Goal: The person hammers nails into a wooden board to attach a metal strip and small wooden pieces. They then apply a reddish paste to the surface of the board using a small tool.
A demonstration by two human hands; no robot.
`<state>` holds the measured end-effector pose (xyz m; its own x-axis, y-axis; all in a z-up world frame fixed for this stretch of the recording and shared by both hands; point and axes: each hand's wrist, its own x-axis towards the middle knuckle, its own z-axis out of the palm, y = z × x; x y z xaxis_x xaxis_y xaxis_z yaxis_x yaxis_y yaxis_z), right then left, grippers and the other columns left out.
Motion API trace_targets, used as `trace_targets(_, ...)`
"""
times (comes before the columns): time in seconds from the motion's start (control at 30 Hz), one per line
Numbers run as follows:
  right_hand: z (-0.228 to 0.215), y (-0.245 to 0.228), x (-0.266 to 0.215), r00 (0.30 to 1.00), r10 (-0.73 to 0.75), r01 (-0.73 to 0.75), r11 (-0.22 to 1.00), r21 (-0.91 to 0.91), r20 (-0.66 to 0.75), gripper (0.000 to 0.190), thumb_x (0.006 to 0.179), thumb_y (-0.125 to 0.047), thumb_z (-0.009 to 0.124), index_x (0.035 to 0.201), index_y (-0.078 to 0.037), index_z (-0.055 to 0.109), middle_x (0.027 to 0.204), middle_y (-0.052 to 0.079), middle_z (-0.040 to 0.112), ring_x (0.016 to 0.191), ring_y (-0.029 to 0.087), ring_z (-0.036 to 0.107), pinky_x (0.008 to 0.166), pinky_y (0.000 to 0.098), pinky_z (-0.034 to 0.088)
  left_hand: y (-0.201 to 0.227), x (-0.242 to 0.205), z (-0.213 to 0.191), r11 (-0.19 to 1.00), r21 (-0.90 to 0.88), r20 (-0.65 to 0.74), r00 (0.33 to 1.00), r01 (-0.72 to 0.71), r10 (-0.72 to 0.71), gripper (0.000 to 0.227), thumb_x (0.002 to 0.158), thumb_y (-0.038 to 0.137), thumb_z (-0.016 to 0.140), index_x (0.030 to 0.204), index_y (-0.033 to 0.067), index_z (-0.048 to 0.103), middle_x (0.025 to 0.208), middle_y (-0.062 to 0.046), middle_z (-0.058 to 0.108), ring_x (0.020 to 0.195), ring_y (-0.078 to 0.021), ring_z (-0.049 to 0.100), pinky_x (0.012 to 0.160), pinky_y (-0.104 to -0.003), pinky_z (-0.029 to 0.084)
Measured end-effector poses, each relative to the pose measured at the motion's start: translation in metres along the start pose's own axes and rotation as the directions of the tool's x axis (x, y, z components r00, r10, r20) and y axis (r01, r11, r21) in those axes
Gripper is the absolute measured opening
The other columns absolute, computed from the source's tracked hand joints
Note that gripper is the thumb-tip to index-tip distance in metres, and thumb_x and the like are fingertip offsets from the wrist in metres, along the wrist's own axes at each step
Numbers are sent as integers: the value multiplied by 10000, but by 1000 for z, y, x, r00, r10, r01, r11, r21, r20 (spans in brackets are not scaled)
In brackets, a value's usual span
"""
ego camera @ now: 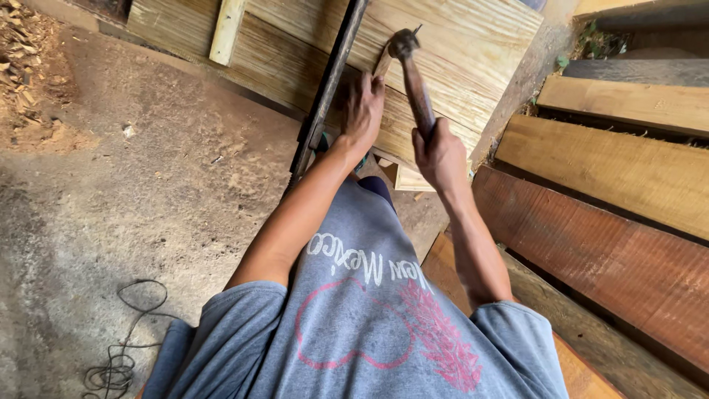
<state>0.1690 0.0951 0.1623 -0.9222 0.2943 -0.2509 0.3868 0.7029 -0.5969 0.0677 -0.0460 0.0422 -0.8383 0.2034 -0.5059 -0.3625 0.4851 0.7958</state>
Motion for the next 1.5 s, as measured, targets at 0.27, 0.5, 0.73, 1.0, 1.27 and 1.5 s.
trace_targets(0.27, 0, 3, -3, 996, -69, 72, 996, 45, -54, 322, 1036, -251, 650, 1125, 12, 487, 771, 267, 682, 616, 387, 701, 533, 467, 560, -20, 3, 6, 944, 224, -12, 968, -242, 251, 663, 1146, 498, 175, 1534, -16, 332, 1573, -326, 378, 1393, -546, 419, 1122, -628, 405)
trace_targets(0.5, 3, 11, 2, 984, -148, 151, 988, 17, -100, 321, 1044, -257, 656, 1109, 7, 486, 774, 254, 681, 614, 368, 687, 526, 461, 557, -19, 8, 8, 961, 205, 9, 982, -187, 190, 617, 1166, 433, 188, 1578, -18, 278, 1591, -350, 274, 1414, -569, 283, 1091, -659, 304)
trace_targets(0.73, 7, 11, 7, 992, -21, 25, 999, -30, 125, 232, 1093, -227, 595, 1034, -25, 496, 711, 196, 650, 493, 305, 615, 467, 424, 498, 9, -2, -5, 985, 139, -51, 993, -100, 108, 684, 1084, 515, 248, 1496, -19, 366, 1448, -328, 445, 1222, -455, 551, 1030, -566, 504)
trace_targets(1.0, -20, -4, -15, 993, 115, -96, 920, 381, -27, 293, 1053, -266, 670, 1054, -4, 538, 715, 125, 657, 566, 161, 642, 490, 330, 500, -11, -1, -4, 842, 408, -13, 920, -353, 392, 428, 1126, 282, 347, 1332, -56, 508, 1193, -243, 548, 998, -344, 590, 752, -416, 549)
trace_targets(1.27, -13, 20, -23, 934, 317, -338, 646, 685, 162, 352, 1012, -258, 613, 1275, -73, 471, 899, 139, 680, 589, 149, 625, 491, 282, 504, -24, 24, -1, 650, 614, 42, 841, -448, 539, 316, 959, 163, 694, 1237, 40, 608, 1141, -199, 582, 1001, -352, 603, 794, -472, 542)
trace_targets(1.5, -59, 52, -33, 996, -87, 72, 636, 768, -21, 560, 946, -132, 683, 1480, -141, 516, 1279, 180, 647, 1128, 211, 674, 914, 346, 556, -44, 7, -1, 623, 663, 69, 862, -415, 502, 600, 905, -59, 638, 1486, -16, 494, 1146, -274, 573, 959, -339, 626, 705, -411, 584)
